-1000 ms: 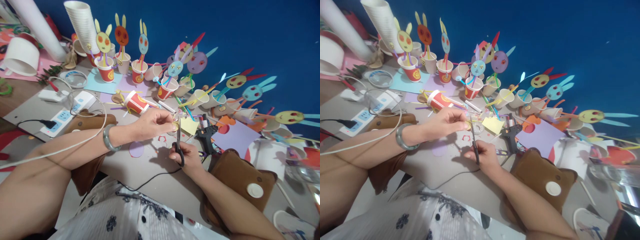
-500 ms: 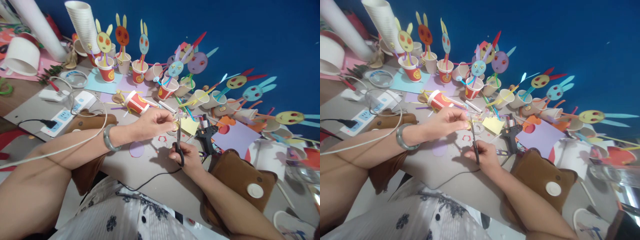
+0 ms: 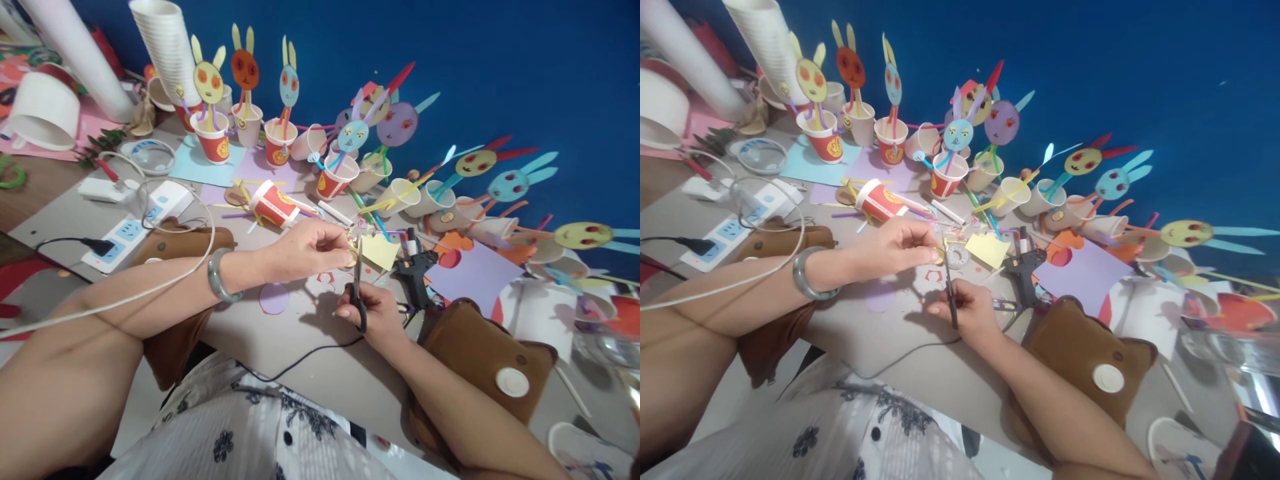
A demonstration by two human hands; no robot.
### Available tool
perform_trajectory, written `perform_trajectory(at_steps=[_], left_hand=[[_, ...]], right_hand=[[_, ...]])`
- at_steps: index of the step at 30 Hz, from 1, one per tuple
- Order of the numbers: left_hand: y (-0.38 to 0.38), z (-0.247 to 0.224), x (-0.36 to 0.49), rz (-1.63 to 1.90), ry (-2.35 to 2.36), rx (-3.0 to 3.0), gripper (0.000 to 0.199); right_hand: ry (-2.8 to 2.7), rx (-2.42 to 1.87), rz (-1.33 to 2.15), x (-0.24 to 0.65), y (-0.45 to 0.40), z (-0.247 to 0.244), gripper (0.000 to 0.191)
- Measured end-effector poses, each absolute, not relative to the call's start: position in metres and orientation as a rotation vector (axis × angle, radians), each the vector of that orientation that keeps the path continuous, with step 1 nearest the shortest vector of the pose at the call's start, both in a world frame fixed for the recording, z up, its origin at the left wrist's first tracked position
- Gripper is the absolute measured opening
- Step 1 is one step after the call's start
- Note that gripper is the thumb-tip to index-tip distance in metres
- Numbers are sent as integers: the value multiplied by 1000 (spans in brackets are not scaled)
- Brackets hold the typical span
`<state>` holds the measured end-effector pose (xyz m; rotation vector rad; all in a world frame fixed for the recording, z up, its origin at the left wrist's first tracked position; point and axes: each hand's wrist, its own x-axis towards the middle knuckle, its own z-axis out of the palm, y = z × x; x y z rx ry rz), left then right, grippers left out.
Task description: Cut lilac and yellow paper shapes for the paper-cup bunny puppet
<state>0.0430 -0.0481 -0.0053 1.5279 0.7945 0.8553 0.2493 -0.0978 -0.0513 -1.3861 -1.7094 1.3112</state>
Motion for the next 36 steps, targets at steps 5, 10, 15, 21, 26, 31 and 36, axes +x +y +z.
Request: perform_trajectory(at_steps=[5,10,15,21,26,31,36], left_hand=[[-48,-5,43,863,796,1513,17],[-48,-4,43,858,793,1507,17],[-48,-4,42,841,800,1528,17],[-47,-3,41,828,798,1537,17],[-47,-4,42,848,801,1528,17],[-47,-4,42,864,811,1527,16],[-46,-3,41,850,806,1528,17]], right_hand=[[-1722,-1377,1304,251,-98,-52,55],[-1724,-1367,1314,251,-98,-52,57],[-1716,-1361,1321,251,-98,-51,57],[-1701,-1364,1348,250,-98,-48,58],[-1712,-1365,1338,250,-98,-48,58],[-1722,-1360,1316,251,-98,-49,57],[-1705,-1369,1326,251,-98,-50,54]])
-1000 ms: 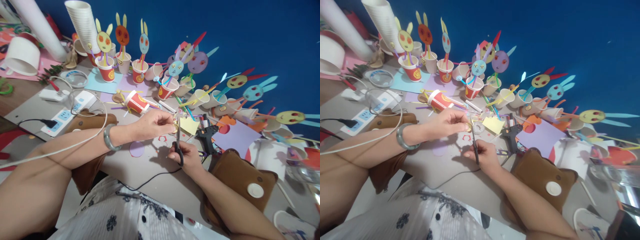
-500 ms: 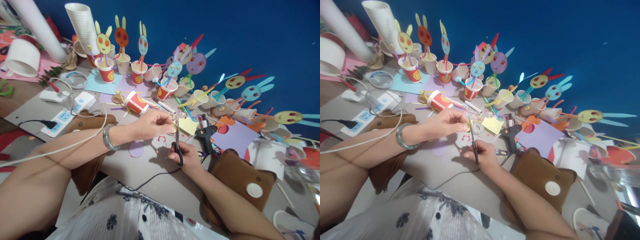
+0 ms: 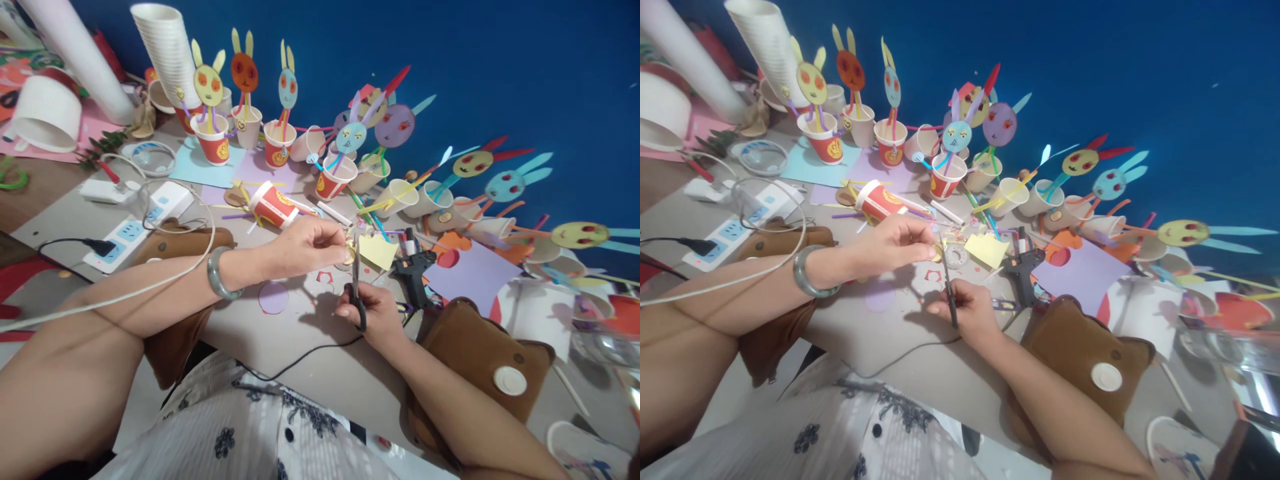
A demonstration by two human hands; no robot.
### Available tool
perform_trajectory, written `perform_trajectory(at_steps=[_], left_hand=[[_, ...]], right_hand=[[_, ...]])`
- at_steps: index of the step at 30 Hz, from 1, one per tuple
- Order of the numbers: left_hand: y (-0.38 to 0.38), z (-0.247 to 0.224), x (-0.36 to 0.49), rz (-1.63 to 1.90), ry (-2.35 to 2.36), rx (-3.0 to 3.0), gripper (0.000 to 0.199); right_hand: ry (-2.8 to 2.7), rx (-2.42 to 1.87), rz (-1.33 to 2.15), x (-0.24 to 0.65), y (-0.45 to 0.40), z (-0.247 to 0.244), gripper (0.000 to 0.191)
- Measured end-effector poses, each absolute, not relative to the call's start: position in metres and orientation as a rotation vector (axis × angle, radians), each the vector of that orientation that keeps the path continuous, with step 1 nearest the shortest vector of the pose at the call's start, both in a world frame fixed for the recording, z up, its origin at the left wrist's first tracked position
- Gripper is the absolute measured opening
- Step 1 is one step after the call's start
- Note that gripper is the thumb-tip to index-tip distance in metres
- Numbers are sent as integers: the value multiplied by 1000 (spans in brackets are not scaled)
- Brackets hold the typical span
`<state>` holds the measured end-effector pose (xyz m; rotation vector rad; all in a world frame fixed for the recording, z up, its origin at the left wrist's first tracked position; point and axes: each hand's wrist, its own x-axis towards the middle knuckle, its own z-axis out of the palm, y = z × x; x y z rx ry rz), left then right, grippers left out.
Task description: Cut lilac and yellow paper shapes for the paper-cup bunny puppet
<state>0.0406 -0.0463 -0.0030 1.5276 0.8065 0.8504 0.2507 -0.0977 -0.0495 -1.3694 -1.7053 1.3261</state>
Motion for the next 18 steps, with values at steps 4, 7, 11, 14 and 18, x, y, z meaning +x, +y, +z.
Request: perform_trajectory(at_steps=[4,7,11,14,18], left_hand=[[-46,-4,41,852,792,1543,16],[-46,-5,41,849,803,1567,15],[-46,-5,40,840,809,1588,14],[-47,-5,40,845,811,1588,14],[-47,-4,40,860,820,1596,14]], right_hand=[[-1684,-1384,1346,251,-98,-52,55],[-1687,-1385,1354,251,-97,-53,55],[-1700,-1385,1354,250,-97,-53,55],[-1697,-1388,1363,251,-97,-53,56],[-1699,-1371,1356,251,-97,-52,56]])
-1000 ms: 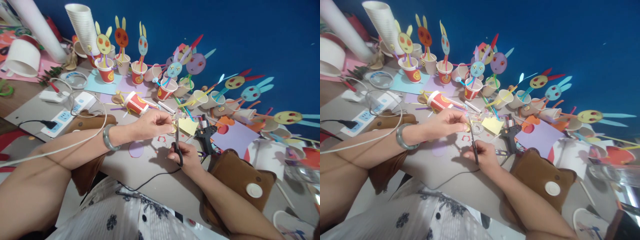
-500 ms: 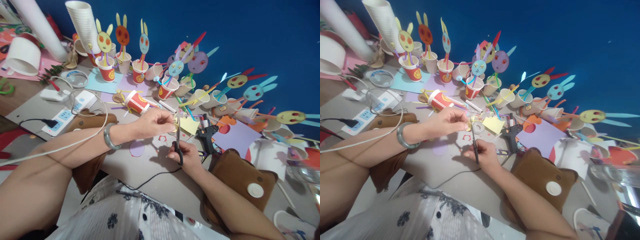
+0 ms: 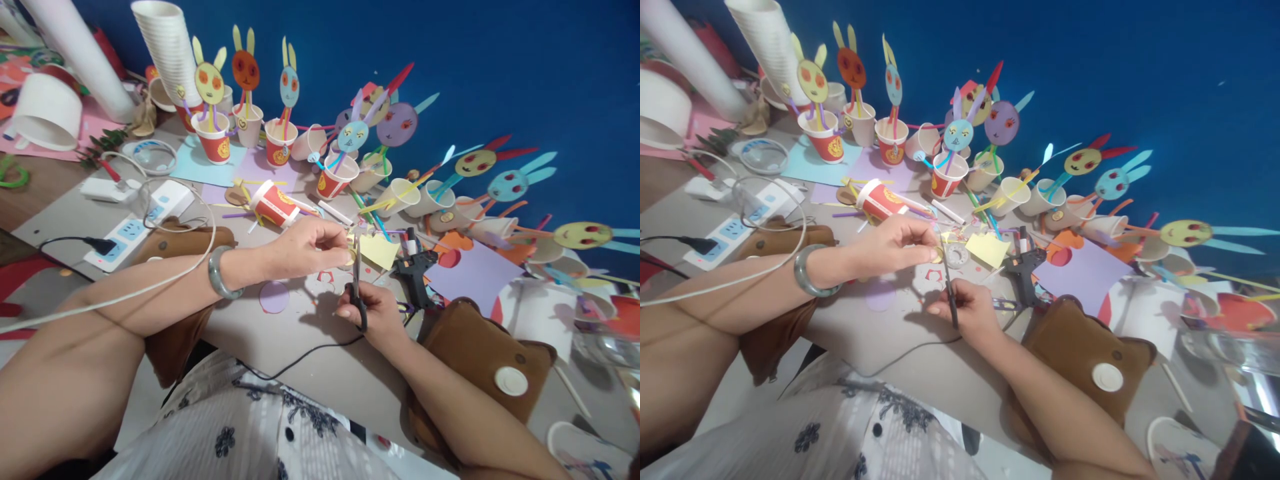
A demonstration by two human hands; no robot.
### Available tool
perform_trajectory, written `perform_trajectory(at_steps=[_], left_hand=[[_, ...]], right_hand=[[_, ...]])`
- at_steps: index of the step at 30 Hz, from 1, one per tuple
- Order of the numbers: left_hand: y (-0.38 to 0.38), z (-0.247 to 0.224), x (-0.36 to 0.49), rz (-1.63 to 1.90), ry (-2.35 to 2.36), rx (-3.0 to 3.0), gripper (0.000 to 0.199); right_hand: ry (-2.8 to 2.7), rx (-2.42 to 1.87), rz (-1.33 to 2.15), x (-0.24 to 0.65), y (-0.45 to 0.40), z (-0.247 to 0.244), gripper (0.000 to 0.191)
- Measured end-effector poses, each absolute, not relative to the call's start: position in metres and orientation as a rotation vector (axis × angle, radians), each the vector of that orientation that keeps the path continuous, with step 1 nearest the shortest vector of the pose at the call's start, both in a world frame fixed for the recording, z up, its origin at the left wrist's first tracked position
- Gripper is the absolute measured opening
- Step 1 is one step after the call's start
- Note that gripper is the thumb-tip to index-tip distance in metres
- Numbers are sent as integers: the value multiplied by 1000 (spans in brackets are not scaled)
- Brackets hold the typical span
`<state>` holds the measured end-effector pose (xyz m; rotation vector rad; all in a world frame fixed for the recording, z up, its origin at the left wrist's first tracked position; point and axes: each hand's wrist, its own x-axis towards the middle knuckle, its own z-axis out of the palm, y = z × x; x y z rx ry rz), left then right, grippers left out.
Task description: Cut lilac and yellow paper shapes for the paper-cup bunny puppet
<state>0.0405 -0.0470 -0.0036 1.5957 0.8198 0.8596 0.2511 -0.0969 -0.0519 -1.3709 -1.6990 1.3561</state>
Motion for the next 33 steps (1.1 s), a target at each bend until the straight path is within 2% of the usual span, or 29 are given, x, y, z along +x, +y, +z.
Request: perform_trajectory(at_steps=[18,33], left_hand=[[-47,-3,38,832,763,1716,23],[-48,-5,40,861,831,1701,18]], right_hand=[[-1651,-1346,1343,251,-97,-53,53],[-1692,-1361,1320,251,-98,-52,56]])
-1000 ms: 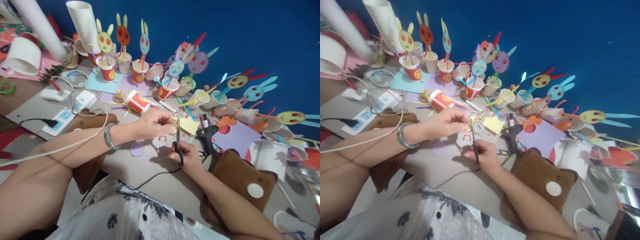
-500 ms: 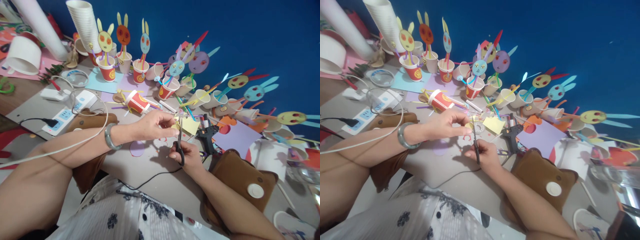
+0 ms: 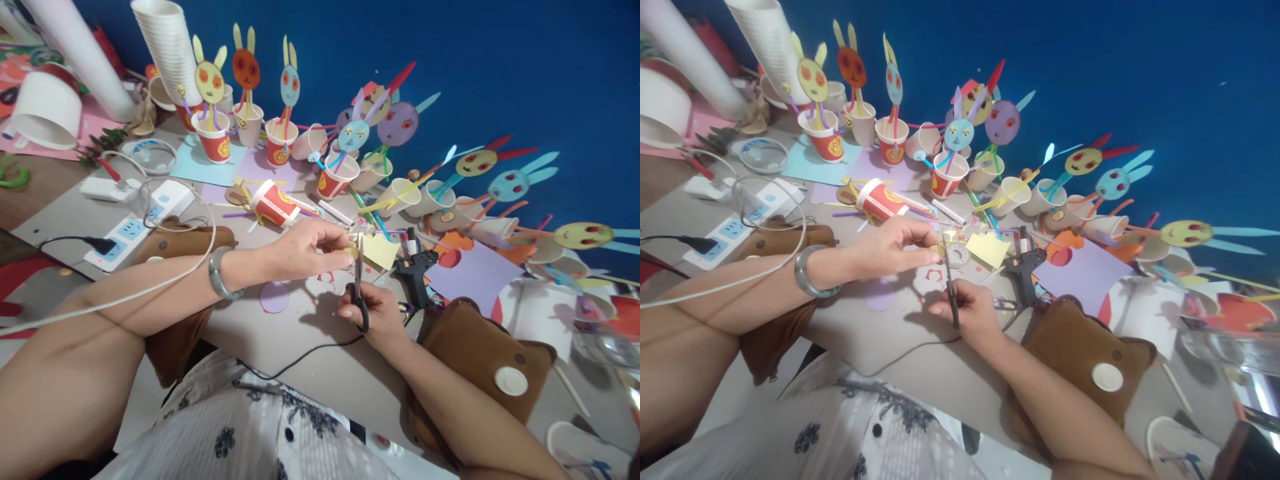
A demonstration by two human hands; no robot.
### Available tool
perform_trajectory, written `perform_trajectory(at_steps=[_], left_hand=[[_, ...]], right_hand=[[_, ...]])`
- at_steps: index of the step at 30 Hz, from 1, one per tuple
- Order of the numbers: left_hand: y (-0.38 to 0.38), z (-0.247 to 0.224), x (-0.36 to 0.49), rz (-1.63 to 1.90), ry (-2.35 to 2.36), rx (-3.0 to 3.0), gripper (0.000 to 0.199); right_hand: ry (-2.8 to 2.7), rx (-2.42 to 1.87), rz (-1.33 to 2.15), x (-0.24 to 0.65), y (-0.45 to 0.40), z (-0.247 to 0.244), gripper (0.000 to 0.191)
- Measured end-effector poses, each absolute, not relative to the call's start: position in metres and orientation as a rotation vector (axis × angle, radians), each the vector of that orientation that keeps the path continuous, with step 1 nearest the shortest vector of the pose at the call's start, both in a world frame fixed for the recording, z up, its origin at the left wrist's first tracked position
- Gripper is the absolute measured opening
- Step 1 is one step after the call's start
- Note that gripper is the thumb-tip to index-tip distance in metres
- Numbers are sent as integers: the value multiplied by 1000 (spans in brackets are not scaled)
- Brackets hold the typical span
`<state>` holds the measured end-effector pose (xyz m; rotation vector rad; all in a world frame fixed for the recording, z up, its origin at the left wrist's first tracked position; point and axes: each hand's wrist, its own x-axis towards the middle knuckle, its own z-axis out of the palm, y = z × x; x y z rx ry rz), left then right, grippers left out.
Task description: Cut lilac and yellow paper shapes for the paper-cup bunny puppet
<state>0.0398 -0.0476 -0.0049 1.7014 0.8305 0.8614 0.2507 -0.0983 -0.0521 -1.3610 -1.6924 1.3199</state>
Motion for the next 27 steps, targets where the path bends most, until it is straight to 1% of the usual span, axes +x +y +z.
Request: perform_trajectory(at_steps=[13,27], left_hand=[[-48,-5,40,873,812,1704,19],[-47,-6,39,811,781,1742,15]], right_hand=[[-1719,-1343,1312,251,-98,-51,57],[-1728,-1356,1316,250,-97,-55,54]])
